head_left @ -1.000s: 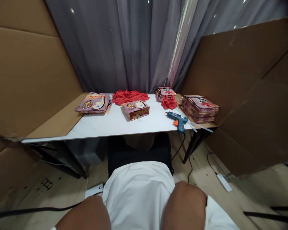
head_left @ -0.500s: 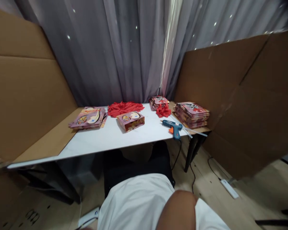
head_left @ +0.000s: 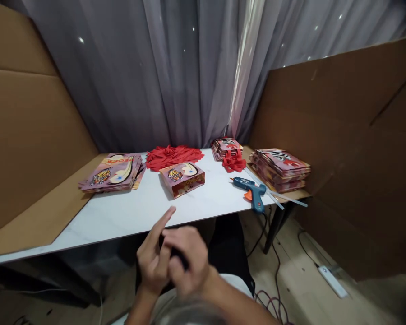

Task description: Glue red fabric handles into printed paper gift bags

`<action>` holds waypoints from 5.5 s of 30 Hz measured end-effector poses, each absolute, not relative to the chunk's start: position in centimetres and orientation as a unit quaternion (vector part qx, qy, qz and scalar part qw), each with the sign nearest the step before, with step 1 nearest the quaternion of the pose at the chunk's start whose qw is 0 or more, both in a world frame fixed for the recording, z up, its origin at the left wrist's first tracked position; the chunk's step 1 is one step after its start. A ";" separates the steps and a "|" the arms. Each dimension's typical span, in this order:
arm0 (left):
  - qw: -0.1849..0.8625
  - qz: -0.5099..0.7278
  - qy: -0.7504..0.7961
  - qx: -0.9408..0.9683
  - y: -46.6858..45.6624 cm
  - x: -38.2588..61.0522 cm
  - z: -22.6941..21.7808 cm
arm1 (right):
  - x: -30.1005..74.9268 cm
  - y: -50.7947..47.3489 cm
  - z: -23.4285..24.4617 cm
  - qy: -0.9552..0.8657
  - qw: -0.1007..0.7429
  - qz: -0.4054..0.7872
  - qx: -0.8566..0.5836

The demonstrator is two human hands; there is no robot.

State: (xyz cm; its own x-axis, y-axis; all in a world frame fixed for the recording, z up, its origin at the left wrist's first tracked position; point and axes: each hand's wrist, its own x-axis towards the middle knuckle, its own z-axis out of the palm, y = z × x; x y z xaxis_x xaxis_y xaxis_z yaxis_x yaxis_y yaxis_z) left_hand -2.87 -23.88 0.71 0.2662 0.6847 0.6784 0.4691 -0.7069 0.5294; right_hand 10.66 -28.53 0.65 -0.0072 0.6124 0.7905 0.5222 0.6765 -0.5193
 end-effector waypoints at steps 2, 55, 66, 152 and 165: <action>0.081 0.540 0.375 0.749 -20.1 -1.4 1.0 | 13.5 -24.0 0.9 -0.662 0.588 0.042 -0.463; 0.071 0.376 0.422 0.821 5.2 0.0 -0.6 | 17.3 -7.6 -1.8 -0.815 0.193 0.019 -0.546; 0.101 0.366 0.439 0.814 4.5 -0.2 0.5 | 17.6 -9.9 -2.6 -0.809 0.235 0.086 -0.531; -0.098 0.271 0.436 0.852 -7.3 0.8 -3.0 | 13.5 -1.9 -2.1 -0.270 0.620 0.640 -0.365; -0.083 0.121 0.494 0.857 -9.7 3.6 -3.2 | 12.5 -3.4 0.4 -0.269 0.621 0.603 -0.422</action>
